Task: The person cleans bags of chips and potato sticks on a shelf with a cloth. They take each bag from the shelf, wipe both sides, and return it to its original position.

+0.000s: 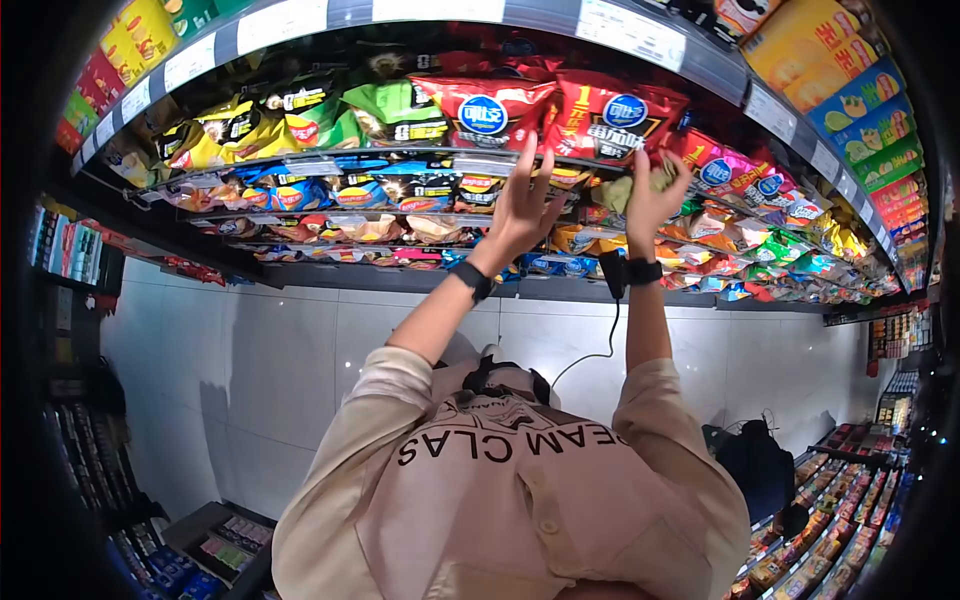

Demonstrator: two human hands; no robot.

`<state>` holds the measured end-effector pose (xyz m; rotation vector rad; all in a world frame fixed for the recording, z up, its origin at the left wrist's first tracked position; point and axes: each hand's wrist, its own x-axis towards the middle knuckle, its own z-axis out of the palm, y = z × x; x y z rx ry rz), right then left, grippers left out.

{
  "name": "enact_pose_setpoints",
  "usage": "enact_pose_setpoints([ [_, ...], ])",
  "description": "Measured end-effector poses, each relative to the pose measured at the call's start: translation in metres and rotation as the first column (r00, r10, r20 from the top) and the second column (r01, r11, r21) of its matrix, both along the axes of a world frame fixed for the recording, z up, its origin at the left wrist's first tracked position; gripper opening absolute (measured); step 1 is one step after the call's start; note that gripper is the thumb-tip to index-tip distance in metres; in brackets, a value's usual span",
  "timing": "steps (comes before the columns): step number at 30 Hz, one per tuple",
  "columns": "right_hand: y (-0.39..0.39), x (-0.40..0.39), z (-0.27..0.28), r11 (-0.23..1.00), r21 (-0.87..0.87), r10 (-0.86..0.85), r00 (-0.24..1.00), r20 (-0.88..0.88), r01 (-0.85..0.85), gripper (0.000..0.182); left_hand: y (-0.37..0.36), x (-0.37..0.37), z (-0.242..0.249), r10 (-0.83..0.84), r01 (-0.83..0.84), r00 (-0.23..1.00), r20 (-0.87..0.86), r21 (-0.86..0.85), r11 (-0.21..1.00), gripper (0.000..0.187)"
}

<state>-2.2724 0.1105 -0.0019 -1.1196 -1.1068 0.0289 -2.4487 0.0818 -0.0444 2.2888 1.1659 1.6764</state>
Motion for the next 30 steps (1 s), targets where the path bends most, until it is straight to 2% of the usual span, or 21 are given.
enact_pose_setpoints([
  [1, -0.008, -0.001, -0.018, 0.998, -0.022, -0.059, 0.997, -0.043, 0.058, 0.035, -0.008, -0.012, -0.020, -0.014, 0.014, 1.000, -0.017, 0.033, 0.999, 0.058],
  [2, -0.017, -0.002, -0.039, 0.992, -0.048, -0.119, 0.989, -0.086, 0.115, 0.031, -0.020, -0.030, -0.032, 0.005, -0.013, 0.990, -0.142, -0.054, 0.998, 0.055],
  [4, -0.035, -0.014, -0.085, 0.957, -0.214, -0.229, 0.962, -0.147, 0.195, 0.027, -0.027, -0.077, -0.064, -0.185, 0.154, 0.935, -0.303, -0.123, 0.980, 0.048],
  [6, -0.052, -0.031, -0.141, 0.902, -0.432, -0.030, 0.995, -0.100, -0.016, 0.026, -0.020, -0.120, -0.069, -0.222, 0.157, 0.974, -0.042, -0.581, 0.799, 0.037],
  [7, -0.059, -0.049, -0.151, 0.857, -0.514, 0.053, 0.998, 0.031, -0.030, 0.027, -0.007, -0.145, -0.098, -0.119, 0.062, 0.983, -0.139, -0.355, 0.933, 0.034],
  [8, -0.063, -0.068, -0.164, 0.805, -0.593, 0.141, 0.979, 0.148, -0.026, 0.029, -0.007, -0.175, -0.088, -0.020, -0.023, 0.908, -0.419, -0.097, 0.995, 0.043],
  [9, -0.061, -0.084, -0.175, 0.803, -0.595, 0.124, 0.982, 0.139, -0.017, 0.029, -0.001, -0.194, -0.081, 0.045, -0.104, 0.884, -0.465, -0.103, 0.989, 0.049],
  [11, -0.047, -0.110, -0.195, 0.660, -0.707, 0.340, 0.940, -0.022, -0.255, 0.036, 0.018, -0.219, -0.078, 0.114, -0.207, 0.826, -0.552, -0.109, 0.972, 0.060],
  [12, -0.034, -0.122, -0.199, 0.665, -0.704, 0.326, 0.945, -0.026, -0.248, 0.036, 0.030, -0.228, -0.078, 0.127, -0.237, 0.797, -0.590, -0.112, 0.965, 0.066],
  [13, -0.021, -0.137, -0.201, 0.714, -0.630, 0.404, 0.915, 0.014, -0.306, 0.041, 0.038, -0.234, -0.075, 0.067, -0.233, 0.778, -0.625, -0.188, 0.954, 0.071],
  [14, -0.015, -0.151, -0.200, 0.744, -0.560, 0.475, 0.878, 0.060, -0.365, 0.046, 0.047, -0.238, -0.082, 0.071, -0.207, 0.781, -0.621, -0.149, 0.967, 0.075],
  [16, -0.005, -0.179, -0.187, 0.733, -0.578, 0.477, 0.877, 0.060, -0.359, 0.052, 0.069, -0.246, -0.097, -0.147, -0.139, 0.785, -0.601, -0.403, 0.904, 0.076],
  [18, 0.002, -0.194, -0.165, 0.743, -0.577, 0.464, 0.882, 0.080, -0.339, 0.057, 0.071, -0.245, -0.093, -0.003, -0.154, 0.811, -0.585, -0.218, 0.964, 0.062],
  [20, -0.002, -0.207, -0.148, 0.716, -0.695, 0.421, 0.839, 0.345, -0.074, 0.061, 0.073, -0.244, -0.093, -0.107, -0.216, 0.731, -0.674, -0.377, 0.901, 0.057],
  [21, -0.004, -0.214, -0.138, 0.689, -0.713, 0.459, 0.841, 0.287, -0.133, 0.061, 0.071, -0.245, -0.102, -0.074, -0.237, 0.657, -0.750, -0.299, 0.925, 0.041],
  [22, -0.005, -0.215, -0.136, 0.689, -0.714, 0.454, 0.843, 0.288, -0.127, 0.061, 0.066, -0.246, -0.107, -0.032, -0.207, 0.673, -0.739, -0.230, 0.951, 0.032],
  [24, -0.005, -0.219, -0.134, 0.573, -0.819, 0.532, 0.765, 0.363, -0.010, 0.062, 0.055, -0.249, -0.116, -0.012, -0.126, 0.695, -0.719, -0.138, 0.982, 0.028],
  [26, -0.007, -0.217, -0.144, 0.631, -0.775, 0.488, 0.792, 0.366, -0.031, 0.053, 0.043, -0.252, -0.108, 0.015, -0.100, 0.753, -0.658, -0.091, 0.991, 0.024],
  [28, -0.007, -0.216, -0.146, 0.725, -0.679, 0.451, 0.822, 0.348, -0.110, 0.039, 0.035, -0.258, -0.099, -0.019, -0.031, 0.864, -0.504, -0.089, 0.996, 0.021],
  [29, -0.010, -0.218, -0.145, 0.727, -0.677, 0.425, 0.848, 0.318, -0.110, 0.027, 0.033, -0.262, -0.100, -0.014, -0.037, 0.864, -0.503, -0.090, 0.995, 0.021],
  [30, -0.013, -0.219, -0.145, 0.725, -0.679, 0.430, 0.845, 0.317, -0.114, 0.027, 0.031, -0.267, -0.103, -0.076, -0.006, 0.903, -0.423, -0.189, 0.982, 0.020],
])
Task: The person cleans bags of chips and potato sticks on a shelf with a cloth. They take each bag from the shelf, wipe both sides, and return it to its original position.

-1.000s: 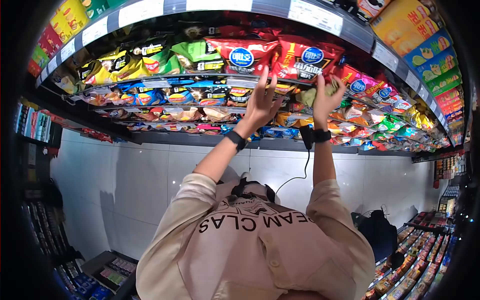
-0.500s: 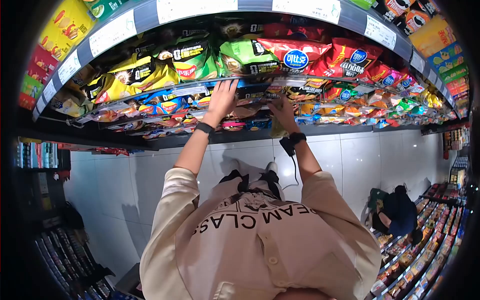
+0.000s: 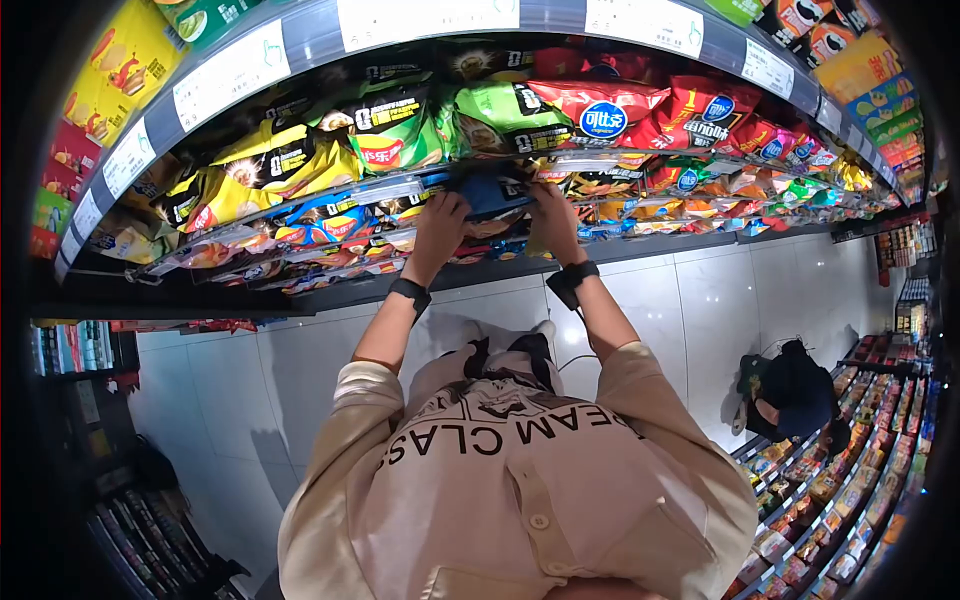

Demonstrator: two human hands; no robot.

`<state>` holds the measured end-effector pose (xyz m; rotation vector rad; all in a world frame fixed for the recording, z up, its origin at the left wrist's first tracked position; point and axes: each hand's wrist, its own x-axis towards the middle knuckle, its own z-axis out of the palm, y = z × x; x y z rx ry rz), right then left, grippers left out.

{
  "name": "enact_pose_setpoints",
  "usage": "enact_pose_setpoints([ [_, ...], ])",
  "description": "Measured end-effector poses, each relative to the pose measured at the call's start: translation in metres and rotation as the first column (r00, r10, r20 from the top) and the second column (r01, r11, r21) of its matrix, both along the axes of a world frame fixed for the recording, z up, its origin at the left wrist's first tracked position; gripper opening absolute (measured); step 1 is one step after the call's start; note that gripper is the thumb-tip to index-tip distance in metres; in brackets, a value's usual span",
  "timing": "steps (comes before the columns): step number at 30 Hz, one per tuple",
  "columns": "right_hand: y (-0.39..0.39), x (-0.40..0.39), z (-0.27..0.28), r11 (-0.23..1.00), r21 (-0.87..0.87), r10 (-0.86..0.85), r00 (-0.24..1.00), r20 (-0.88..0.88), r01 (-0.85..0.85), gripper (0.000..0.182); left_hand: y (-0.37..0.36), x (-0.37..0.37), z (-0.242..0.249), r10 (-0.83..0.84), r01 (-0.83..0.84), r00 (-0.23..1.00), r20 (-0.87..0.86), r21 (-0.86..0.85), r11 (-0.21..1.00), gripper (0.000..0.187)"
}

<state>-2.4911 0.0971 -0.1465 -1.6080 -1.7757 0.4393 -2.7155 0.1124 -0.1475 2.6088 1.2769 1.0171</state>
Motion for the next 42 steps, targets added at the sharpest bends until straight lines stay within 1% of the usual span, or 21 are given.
enact_pose_setpoints([
  [2, -0.009, -0.002, 0.005, 0.980, 0.197, 0.035, 0.996, -0.079, -0.019, 0.020, -0.005, -0.006, 0.005, -0.007, 0.016, 0.996, 0.086, -0.099, 0.995, 0.019],
  [8, -0.064, -0.012, 0.057, 0.990, 0.134, -0.042, 0.996, -0.083, 0.053, 0.026, -0.040, -0.017, 0.042, -0.020, 0.056, 0.931, 0.365, -0.089, 0.994, 0.026],
  [11, -0.098, -0.014, 0.074, 0.958, 0.286, -0.005, 0.999, -0.037, 0.015, 0.021, -0.069, -0.027, 0.054, -0.047, 0.140, 0.879, 0.475, -0.163, 0.977, 0.046],
  [12, -0.110, -0.016, 0.080, 0.982, 0.177, -0.021, 0.968, -0.249, 0.067, 0.018, -0.081, -0.025, 0.067, 0.069, 0.240, 0.696, 0.715, -0.322, 0.916, 0.065],
  [13, -0.117, -0.017, 0.084, 0.994, 0.057, -0.060, 0.892, -0.447, 0.096, 0.016, -0.091, -0.024, 0.073, 0.235, 0.377, 0.457, 0.858, -0.426, 0.822, 0.084],
  [14, -0.121, -0.015, 0.087, 0.994, 0.053, -0.064, 0.892, -0.447, 0.098, 0.016, -0.098, -0.032, 0.061, 0.238, 0.379, 0.457, 0.857, -0.430, 0.820, 0.084],
  [16, -0.128, -0.008, 0.092, 0.986, -0.162, -0.084, 0.738, -0.669, -0.034, 0.015, -0.105, -0.046, 0.041, 0.073, 0.399, 0.792, 0.606, -0.605, 0.689, 0.113],
  [18, -0.128, -0.014, 0.095, 0.970, -0.216, -0.097, 0.632, -0.769, -0.114, 0.015, -0.112, -0.045, 0.043, 0.008, 0.449, 0.811, 0.586, -0.630, 0.633, 0.115],
  [20, -0.121, -0.022, 0.095, 0.940, -0.272, -0.210, 0.278, -0.937, -0.207, 0.014, -0.118, -0.046, 0.053, 0.102, 0.552, 0.785, 0.611, -0.764, 0.335, 0.115],
  [21, -0.117, -0.025, 0.097, 0.935, -0.277, -0.243, 0.169, -0.955, -0.223, 0.013, -0.121, -0.046, 0.049, 0.096, 0.557, 0.778, 0.621, -0.752, 0.352, 0.112],
  [24, -0.105, -0.032, 0.111, 0.946, -0.264, -0.245, 0.117, -0.962, -0.191, 0.015, -0.122, -0.034, 0.064, 0.262, 0.562, 0.729, 0.632, -0.772, 0.297, 0.105],
  [28, -0.105, -0.030, 0.125, 0.996, -0.074, -0.059, 0.218, -0.974, -0.057, 0.032, -0.121, -0.037, 0.049, 0.480, 0.570, 0.646, 0.594, -0.793, 0.214, 0.082],
  [30, -0.108, -0.027, 0.132, 0.994, -0.098, -0.106, 0.206, -0.973, 0.052, 0.037, -0.127, -0.042, 0.031, 0.527, 0.635, 0.526, 0.668, -0.720, 0.280, 0.067],
  [32, -0.115, -0.029, 0.143, 0.925, -0.005, -0.069, 0.157, -0.985, 0.380, 0.036, -0.132, -0.043, 0.038, 0.644, 0.586, 0.438, 0.627, -0.742, 0.324, 0.057],
  [33, -0.119, -0.032, 0.142, 0.924, -0.006, -0.071, 0.156, -0.985, 0.382, 0.036, -0.133, -0.043, 0.042, 0.644, 0.586, 0.440, 0.626, -0.743, 0.322, 0.057],
  [35, -0.128, -0.048, 0.138, 0.912, 0.062, -0.106, 0.376, -0.921, 0.407, 0.043, -0.134, -0.037, 0.069, 0.614, 0.675, 0.383, 0.690, -0.663, 0.324, 0.056],
  [37, -0.139, -0.081, 0.134, 0.942, 0.153, -0.124, 0.734, -0.667, 0.298, 0.056, -0.133, -0.033, 0.072, 0.639, 0.691, 0.383, 0.667, -0.666, 0.282, 0.056],
  [38, -0.141, -0.090, 0.136, 0.982, 0.167, 0.017, 0.845, -0.535, 0.085, 0.066, -0.133, -0.032, 0.074, 0.663, 0.707, 0.382, 0.644, -0.666, 0.239, 0.056],
  [39, -0.138, -0.095, 0.144, 0.957, 0.282, 0.105, 0.986, -0.132, -0.064, 0.069, -0.132, -0.032, 0.077, 0.662, 0.705, 0.382, 0.645, -0.666, 0.242, 0.056],
  [40, -0.139, -0.096, 0.144, 0.957, 0.282, 0.109, 0.985, -0.135, -0.067, 0.069, -0.133, -0.034, 0.080, 0.684, 0.688, 0.376, 0.625, -0.683, 0.245, 0.054],
  [42, -0.142, -0.096, 0.139, 0.942, 0.182, 0.242, 0.945, 0.222, -0.284, 0.071, -0.136, -0.036, 0.079, 0.708, 0.670, 0.367, 0.603, -0.699, 0.248, 0.053],
])
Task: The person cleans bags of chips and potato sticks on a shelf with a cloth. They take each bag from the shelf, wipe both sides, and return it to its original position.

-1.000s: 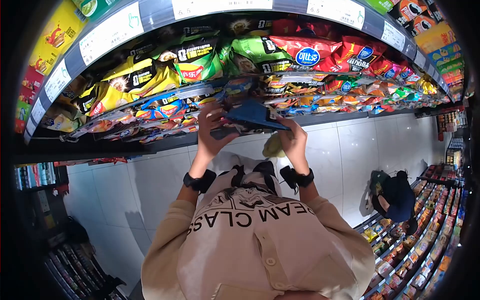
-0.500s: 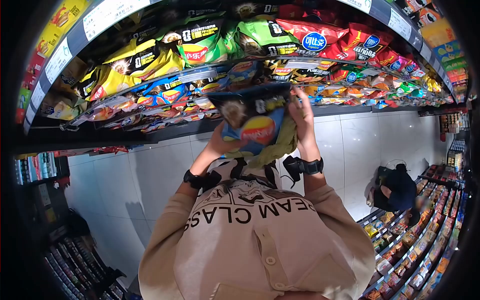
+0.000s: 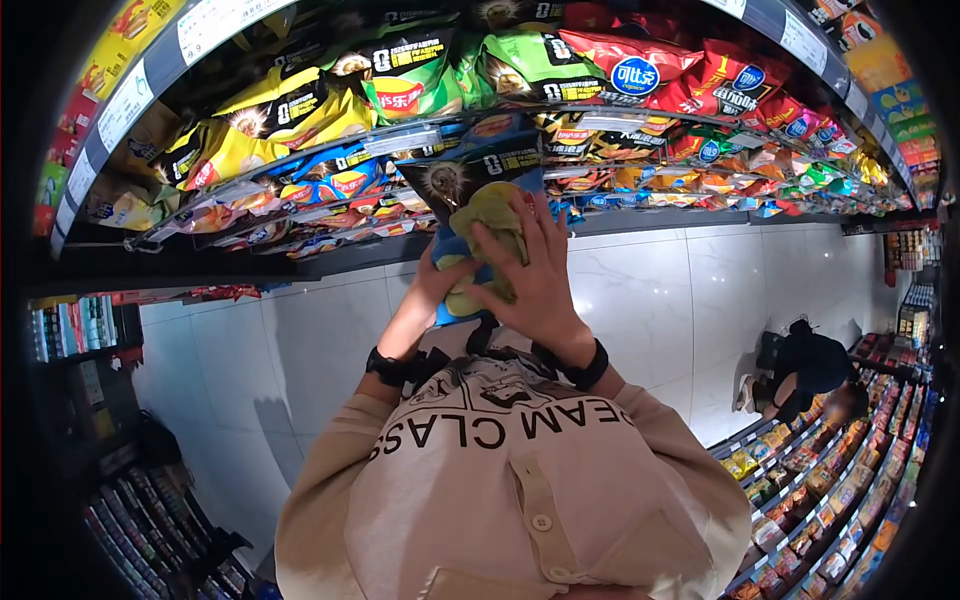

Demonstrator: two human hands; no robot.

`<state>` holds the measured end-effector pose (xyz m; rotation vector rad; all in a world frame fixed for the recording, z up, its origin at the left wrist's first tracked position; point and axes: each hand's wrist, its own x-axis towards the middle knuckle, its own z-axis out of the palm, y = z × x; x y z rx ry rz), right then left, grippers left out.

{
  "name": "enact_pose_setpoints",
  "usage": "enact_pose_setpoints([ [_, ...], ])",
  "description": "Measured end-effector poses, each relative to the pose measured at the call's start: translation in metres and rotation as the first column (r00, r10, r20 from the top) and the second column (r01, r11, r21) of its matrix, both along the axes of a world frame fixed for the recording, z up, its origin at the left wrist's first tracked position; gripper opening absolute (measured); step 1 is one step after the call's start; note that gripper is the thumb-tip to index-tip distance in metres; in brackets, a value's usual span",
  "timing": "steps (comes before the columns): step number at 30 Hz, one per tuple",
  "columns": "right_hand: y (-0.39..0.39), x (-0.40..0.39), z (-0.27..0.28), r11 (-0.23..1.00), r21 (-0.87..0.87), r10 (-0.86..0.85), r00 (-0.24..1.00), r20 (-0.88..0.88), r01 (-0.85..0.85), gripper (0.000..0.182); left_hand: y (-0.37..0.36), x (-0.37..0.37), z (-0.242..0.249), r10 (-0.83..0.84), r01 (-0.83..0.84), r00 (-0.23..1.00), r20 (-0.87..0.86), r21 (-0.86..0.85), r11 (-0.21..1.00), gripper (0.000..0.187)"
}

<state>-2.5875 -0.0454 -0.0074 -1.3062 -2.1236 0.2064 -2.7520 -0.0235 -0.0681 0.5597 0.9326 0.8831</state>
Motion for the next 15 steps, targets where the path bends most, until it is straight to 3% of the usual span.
enact_pose_setpoints([
  [2, 0.003, 0.013, -0.016, 0.999, -0.027, 0.020, 1.000, 0.010, -0.019, 0.066, -0.003, -0.004, -0.006, -0.059, 0.067, 0.989, -0.138, 0.059, 0.996, 0.054],
  [4, 0.010, 0.022, -0.031, 0.953, -0.174, -0.290, 0.910, -0.295, 0.248, 0.061, -0.008, -0.003, 0.000, -0.135, 0.148, 0.973, -0.185, 0.060, 0.987, 0.057],
  [6, 0.013, 0.015, -0.034, 0.954, -0.190, -0.288, 0.887, -0.361, 0.232, 0.062, -0.013, -0.002, 0.001, -0.204, 0.223, 0.952, -0.227, 0.059, 0.973, 0.061],
  [8, 0.009, -0.007, -0.021, 0.994, -0.080, -0.090, 0.956, -0.279, 0.070, 0.064, -0.017, -0.004, -0.007, -0.168, 0.231, 0.936, -0.310, 0.176, 0.957, 0.069],
  [9, 0.008, -0.013, -0.009, 0.999, 0.021, 0.029, 0.980, -0.195, -0.025, 0.061, -0.014, -0.002, -0.009, -0.033, 0.155, 0.934, -0.355, 0.322, 0.934, 0.073],
  [12, 0.017, -0.006, -0.020, 0.988, 0.121, 0.112, 0.985, -0.134, -0.096, 0.058, -0.009, -0.010, -0.004, -0.052, 0.230, 0.888, -0.458, 0.342, 0.911, 0.075],
  [13, 0.021, 0.005, -0.024, 0.999, 0.027, -0.035, 0.986, -0.165, 0.040, 0.056, -0.006, -0.009, 0.003, -0.160, 0.291, 0.877, -0.454, 0.234, 0.928, 0.078],
  [14, 0.030, 0.014, -0.028, 0.993, -0.055, -0.118, 0.935, -0.335, 0.105, 0.057, -0.007, -0.006, 0.005, -0.152, 0.282, 0.879, -0.452, 0.235, 0.930, 0.078],
  [15, 0.032, 0.015, -0.030, 0.993, -0.033, -0.117, 0.934, -0.337, 0.113, 0.058, -0.009, -0.002, 0.006, -0.141, 0.258, 0.904, -0.404, 0.252, 0.933, 0.078],
])
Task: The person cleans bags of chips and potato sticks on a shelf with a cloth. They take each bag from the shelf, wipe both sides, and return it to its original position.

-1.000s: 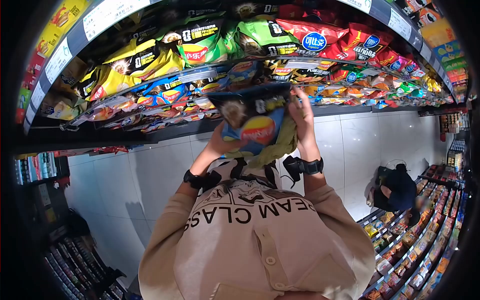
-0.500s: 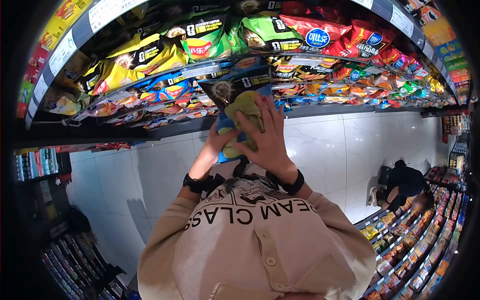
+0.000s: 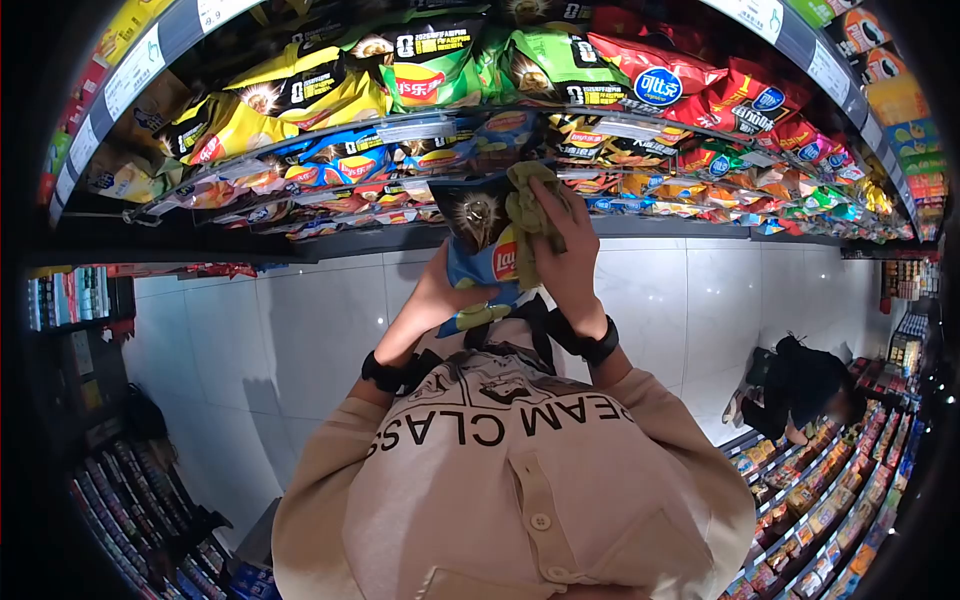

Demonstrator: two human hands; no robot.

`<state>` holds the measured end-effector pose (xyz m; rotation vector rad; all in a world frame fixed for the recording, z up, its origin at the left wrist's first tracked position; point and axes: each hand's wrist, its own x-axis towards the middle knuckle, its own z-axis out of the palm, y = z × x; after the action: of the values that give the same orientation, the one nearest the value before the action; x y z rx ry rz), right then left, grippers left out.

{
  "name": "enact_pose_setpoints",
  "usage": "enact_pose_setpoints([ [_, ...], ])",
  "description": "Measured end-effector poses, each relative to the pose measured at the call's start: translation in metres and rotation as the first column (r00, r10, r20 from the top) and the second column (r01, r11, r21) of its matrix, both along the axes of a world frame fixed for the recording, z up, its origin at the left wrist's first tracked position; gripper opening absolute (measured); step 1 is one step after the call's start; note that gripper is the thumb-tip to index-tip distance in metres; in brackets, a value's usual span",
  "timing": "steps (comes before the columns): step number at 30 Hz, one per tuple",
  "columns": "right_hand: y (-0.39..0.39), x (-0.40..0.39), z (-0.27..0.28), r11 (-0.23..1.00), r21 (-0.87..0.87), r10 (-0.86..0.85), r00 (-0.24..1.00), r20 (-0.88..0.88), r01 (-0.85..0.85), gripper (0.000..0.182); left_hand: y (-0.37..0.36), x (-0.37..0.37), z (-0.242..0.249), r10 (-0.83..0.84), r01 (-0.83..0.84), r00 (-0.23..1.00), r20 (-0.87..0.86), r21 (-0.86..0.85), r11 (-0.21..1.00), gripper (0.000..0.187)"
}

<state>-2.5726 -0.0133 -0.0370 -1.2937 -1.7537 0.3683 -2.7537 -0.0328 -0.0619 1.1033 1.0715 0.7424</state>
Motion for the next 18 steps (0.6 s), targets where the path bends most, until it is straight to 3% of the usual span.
enact_pose_setpoints([
  [2, -0.003, -0.001, 0.005, 1.000, 0.020, -0.009, 1.000, -0.001, 0.009, 0.059, -0.002, 0.002, 0.003, -0.006, 0.006, 1.000, 0.024, 0.003, 1.000, 0.084],
  [4, -0.016, -0.010, 0.010, 0.924, 0.063, 0.371, 0.923, 0.098, -0.378, 0.059, -0.004, 0.001, -0.010, 0.025, -0.027, 0.995, 0.097, 0.020, 0.999, 0.087],
  [5, -0.020, -0.012, 0.010, 0.926, 0.068, 0.366, 0.926, 0.090, -0.372, 0.059, -0.004, -0.002, -0.014, 0.051, -0.058, 0.984, 0.171, 0.038, 0.998, 0.091],
  [7, -0.024, -0.009, 0.009, 0.896, -0.182, 0.352, 0.899, -0.262, -0.404, 0.059, -0.005, -0.005, -0.013, 0.080, -0.087, 0.986, 0.144, 0.046, 0.995, 0.094],
  [8, -0.023, -0.006, 0.013, 0.882, -0.214, 0.340, 0.881, -0.328, -0.420, 0.059, -0.003, -0.006, -0.010, 0.062, -0.077, 0.986, 0.153, 0.092, 0.993, 0.090],
  [10, -0.026, -0.001, 0.011, 0.894, -0.188, 0.334, 0.884, -0.327, -0.407, 0.058, 0.001, -0.004, -0.007, 0.044, -0.066, 0.986, 0.160, 0.134, 0.989, 0.087],
  [15, -0.034, 0.028, -0.006, 0.923, -0.165, 0.270, 0.890, -0.368, -0.348, 0.057, 0.010, 0.010, 0.000, 0.033, -0.033, 0.987, 0.155, -0.001, 0.999, 0.057],
  [17, -0.026, 0.038, -0.011, 0.985, -0.173, -0.068, 0.909, -0.410, -0.004, 0.055, 0.013, 0.016, 0.004, 0.066, -0.063, 0.993, 0.095, -0.037, 0.997, 0.047],
  [18, -0.025, 0.041, -0.011, 0.984, -0.176, -0.071, 0.910, -0.408, -0.003, 0.055, 0.015, 0.017, 0.009, 0.063, -0.057, 0.996, 0.069, -0.086, 0.995, 0.046],
])
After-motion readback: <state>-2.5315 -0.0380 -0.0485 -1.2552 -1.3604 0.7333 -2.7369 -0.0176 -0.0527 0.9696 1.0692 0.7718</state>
